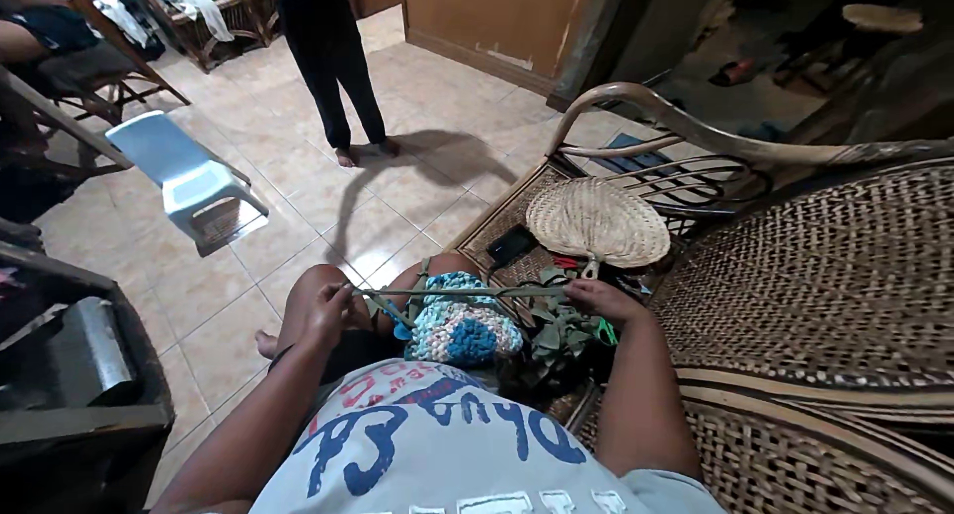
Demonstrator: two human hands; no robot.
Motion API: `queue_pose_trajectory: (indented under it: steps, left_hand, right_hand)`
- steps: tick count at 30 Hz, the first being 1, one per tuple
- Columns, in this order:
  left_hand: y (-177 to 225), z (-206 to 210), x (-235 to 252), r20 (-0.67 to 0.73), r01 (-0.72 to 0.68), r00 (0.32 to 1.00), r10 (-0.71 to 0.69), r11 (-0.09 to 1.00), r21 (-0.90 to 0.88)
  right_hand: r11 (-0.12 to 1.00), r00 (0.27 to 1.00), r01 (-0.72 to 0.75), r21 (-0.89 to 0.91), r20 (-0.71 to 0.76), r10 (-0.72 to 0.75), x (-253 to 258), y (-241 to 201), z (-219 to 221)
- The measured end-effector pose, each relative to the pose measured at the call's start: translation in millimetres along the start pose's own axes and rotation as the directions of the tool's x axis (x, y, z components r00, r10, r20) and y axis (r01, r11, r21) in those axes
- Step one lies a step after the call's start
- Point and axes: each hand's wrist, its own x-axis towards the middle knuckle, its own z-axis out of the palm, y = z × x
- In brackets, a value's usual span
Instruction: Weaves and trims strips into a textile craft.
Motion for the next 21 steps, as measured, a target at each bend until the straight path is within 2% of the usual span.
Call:
queue_pose_trajectory:
  steps: [2,4,6,8,11,13,21]
  left_hand:
    - [-1.3,0.0,1.1,-0.002,0.009,1.000,-0.009,1.000,-0.003]
    - [-2.9,-0.3,3.2,0.002,0.017,1.000,-0.017,1.000,0.002]
    - [-0.5,-0.3,2.8,0.011,0.037,0.999,-0.037,0.999,0.011]
    - [1.7,0.0,2.4,0.013,0.056,0.998,-0.056,0.998,0.000]
    - [2.2,-1.2,3.0,0.020,0.067,0.998,-0.066,0.997,-0.033]
    - [2.6,-1.9,3.4,0.012,0.078,0.997,-0.077,0.995,-0.058]
    - [11.9,-1.6,-4.8,0.042,0.043,0.998,-0.038,0.990,-0.137]
  right_hand:
    - [1.000,0.994,-0.021,-0.009,-0.111,0.020,3.5,-0.9,3.0]
    - [0.997,0.958,-0.006,0.078,-0.285,0.028,12.3,-3.7,10.6]
    - [0.956,0.888,0.071,0.286,-0.454,0.070,17.4,-17.5,24.8]
    - [0.833,0.820,0.215,0.509,-0.557,0.128,18.5,-34.6,38.4]
    - [0.629,0.786,0.378,0.679,-0.594,0.170,15.5,-55.5,51.1]
    - [0.570,0.808,0.395,0.721,-0.567,0.157,12.7,-62.7,54.0]
    - [0.626,0.858,0.409,0.664,-0.513,-0.016,2.3,-80.7,67.6]
